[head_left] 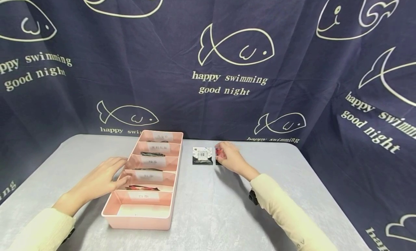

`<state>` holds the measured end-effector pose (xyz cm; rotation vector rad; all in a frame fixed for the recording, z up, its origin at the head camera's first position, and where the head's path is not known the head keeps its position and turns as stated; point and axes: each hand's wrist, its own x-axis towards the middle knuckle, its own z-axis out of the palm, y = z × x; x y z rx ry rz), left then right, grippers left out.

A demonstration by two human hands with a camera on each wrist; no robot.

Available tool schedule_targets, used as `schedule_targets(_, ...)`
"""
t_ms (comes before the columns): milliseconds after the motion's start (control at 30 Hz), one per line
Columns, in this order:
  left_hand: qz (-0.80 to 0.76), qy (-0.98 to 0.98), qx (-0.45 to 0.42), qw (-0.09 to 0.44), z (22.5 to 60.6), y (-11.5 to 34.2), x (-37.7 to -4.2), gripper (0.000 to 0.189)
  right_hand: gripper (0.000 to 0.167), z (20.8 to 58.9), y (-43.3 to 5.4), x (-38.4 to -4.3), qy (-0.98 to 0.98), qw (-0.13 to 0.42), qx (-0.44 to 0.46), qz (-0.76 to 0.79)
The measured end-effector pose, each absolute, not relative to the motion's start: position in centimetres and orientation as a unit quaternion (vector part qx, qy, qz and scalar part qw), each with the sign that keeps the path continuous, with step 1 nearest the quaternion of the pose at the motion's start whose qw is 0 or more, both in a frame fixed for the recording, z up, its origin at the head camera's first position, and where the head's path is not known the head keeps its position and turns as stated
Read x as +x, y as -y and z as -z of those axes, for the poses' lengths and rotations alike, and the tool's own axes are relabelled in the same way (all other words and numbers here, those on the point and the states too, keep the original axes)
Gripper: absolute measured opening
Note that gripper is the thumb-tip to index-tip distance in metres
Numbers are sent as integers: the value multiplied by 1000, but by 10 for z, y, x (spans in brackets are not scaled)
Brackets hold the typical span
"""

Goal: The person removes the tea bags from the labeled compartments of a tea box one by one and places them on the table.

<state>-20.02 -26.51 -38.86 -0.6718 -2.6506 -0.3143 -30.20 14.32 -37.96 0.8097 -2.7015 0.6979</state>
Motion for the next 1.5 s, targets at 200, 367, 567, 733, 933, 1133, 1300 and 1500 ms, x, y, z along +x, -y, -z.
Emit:
schedule_targets(200, 114, 943, -244, 197, 390, 265, -202, 38, 31, 372, -125, -286, 920, 109, 310, -215)
schedule_targets(367, 114, 940, -249, 204, 390, 265, -202, 36, 29, 368, -112, -274, 915, 110, 341, -188)
schedule_targets(567, 114, 941, -246, 202, 390, 265, -202, 38, 27, 364, -96, -261, 903, 104, 381, -171)
schedule_targets(733, 112, 944, -242, 197, 391, 265, -201, 41, 25, 360, -83, -250, 892, 103, 410, -158)
schedule_targets(933, 112, 946, -237, 191, 391, 266, -201, 43, 23, 354, -68, -239, 877, 114, 446, -137)
schedule_targets(1133, 113, 944, -239, 195, 390, 266, -201, 42, 26, 351, -55, -229, 865, 143, 473, -89)
schedule_targets(1300, 113, 944, -240, 196, 390, 266, -201, 43, 23, 350, -44, -222, 851, 158, 497, -66)
schedule_targets(1500, 115, 943, -242, 199, 391, 266, -202, 40, 21, 350, -35, -217, 836, 158, 521, -64)
